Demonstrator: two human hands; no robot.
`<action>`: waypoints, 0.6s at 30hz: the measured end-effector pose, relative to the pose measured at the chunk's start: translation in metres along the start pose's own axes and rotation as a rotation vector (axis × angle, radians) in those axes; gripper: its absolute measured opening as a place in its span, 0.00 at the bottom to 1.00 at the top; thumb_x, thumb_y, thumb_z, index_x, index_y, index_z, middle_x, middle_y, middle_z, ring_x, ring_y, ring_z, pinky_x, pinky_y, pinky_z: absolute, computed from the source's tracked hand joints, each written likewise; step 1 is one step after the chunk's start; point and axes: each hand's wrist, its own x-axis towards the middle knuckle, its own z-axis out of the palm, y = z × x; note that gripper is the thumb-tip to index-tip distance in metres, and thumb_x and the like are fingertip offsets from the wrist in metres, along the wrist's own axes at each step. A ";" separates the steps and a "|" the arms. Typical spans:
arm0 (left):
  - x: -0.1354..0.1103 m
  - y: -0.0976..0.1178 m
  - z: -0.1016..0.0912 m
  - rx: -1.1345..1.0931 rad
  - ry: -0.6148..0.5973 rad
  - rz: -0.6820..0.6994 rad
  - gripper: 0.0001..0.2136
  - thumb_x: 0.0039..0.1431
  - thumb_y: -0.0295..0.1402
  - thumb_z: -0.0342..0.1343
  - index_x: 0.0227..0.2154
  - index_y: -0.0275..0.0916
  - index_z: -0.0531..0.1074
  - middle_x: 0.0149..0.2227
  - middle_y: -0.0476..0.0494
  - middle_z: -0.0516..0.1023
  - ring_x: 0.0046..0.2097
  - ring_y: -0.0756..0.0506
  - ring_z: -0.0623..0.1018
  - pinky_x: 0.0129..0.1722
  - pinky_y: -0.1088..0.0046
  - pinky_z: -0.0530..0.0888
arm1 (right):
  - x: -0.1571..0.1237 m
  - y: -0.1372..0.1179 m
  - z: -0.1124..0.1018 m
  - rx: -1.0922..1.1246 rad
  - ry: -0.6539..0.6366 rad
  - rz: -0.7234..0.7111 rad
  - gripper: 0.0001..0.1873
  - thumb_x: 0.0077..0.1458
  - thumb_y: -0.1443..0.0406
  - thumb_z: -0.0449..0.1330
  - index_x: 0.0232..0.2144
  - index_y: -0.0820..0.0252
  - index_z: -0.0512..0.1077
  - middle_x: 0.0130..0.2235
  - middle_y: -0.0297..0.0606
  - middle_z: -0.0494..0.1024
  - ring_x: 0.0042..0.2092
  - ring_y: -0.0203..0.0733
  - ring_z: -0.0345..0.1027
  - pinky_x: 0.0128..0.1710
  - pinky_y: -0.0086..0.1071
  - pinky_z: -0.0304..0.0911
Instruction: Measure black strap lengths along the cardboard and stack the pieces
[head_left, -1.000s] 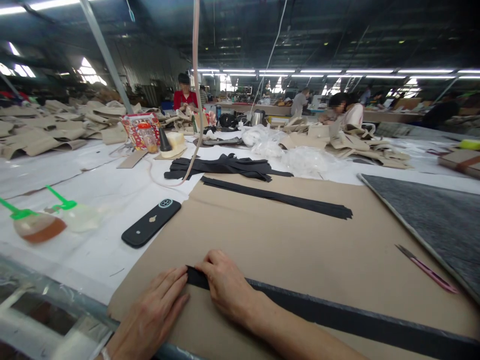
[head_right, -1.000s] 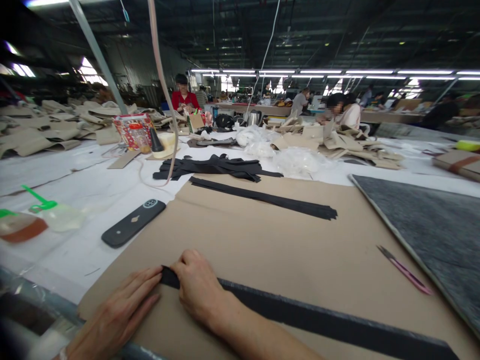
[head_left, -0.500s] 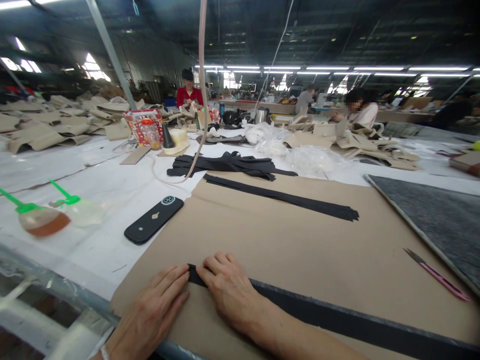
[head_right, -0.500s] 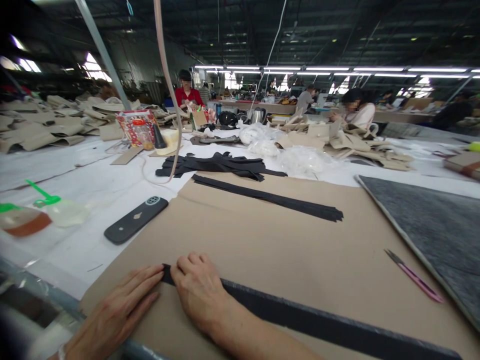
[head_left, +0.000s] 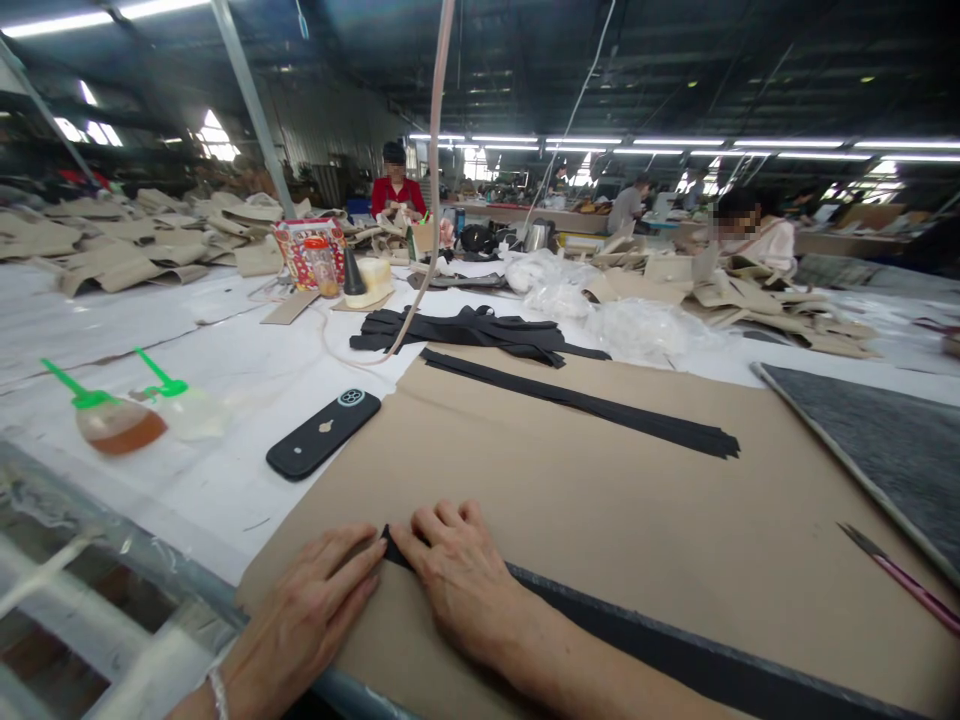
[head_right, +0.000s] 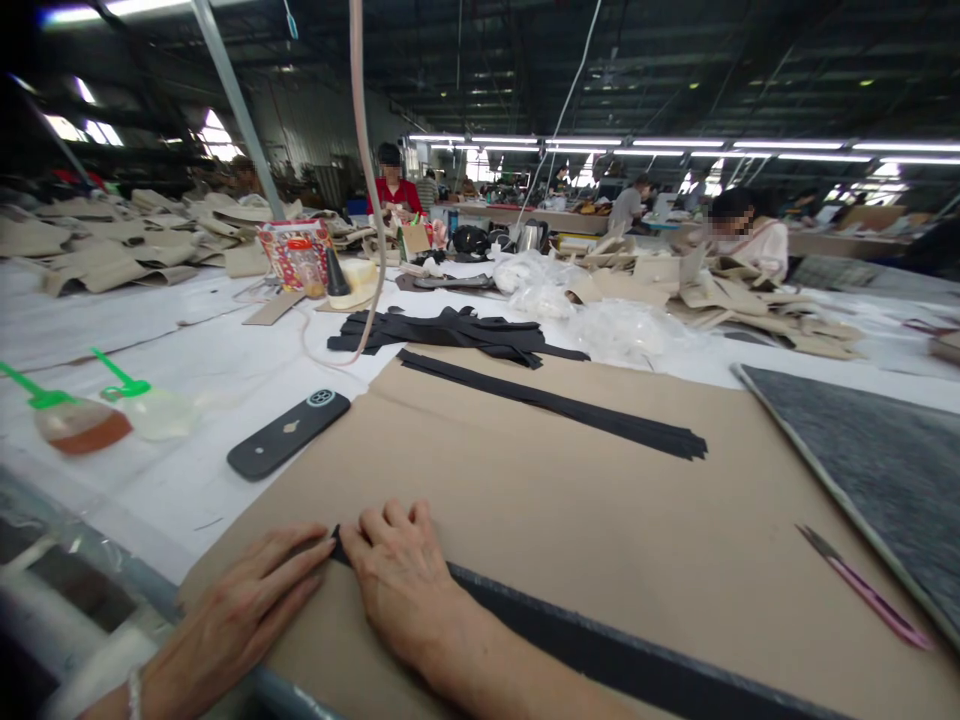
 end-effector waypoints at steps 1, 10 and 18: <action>0.001 0.000 0.000 0.005 0.007 -0.003 0.16 0.61 0.35 0.50 0.52 0.46 0.68 0.52 0.45 0.72 0.52 0.46 0.72 0.51 0.70 0.72 | 0.001 0.000 0.000 0.001 -0.009 0.003 0.17 0.60 0.71 0.49 0.51 0.54 0.60 0.43 0.39 0.67 0.45 0.46 0.57 0.45 0.43 0.53; 0.010 0.000 -0.002 0.114 0.040 0.132 0.17 0.60 0.32 0.50 0.52 0.43 0.67 0.55 0.48 0.71 0.56 0.47 0.70 0.54 0.71 0.68 | 0.000 0.003 -0.003 0.011 -0.009 0.021 0.27 0.49 0.70 0.56 0.53 0.59 0.58 0.45 0.42 0.66 0.45 0.48 0.57 0.47 0.43 0.55; 0.017 -0.006 -0.006 0.146 -0.039 0.257 0.14 0.60 0.31 0.50 0.49 0.43 0.68 0.53 0.49 0.73 0.55 0.48 0.70 0.53 0.71 0.67 | -0.020 0.019 -0.002 -0.115 0.049 -0.074 0.04 0.59 0.72 0.52 0.36 0.62 0.65 0.37 0.39 0.67 0.38 0.42 0.58 0.40 0.33 0.58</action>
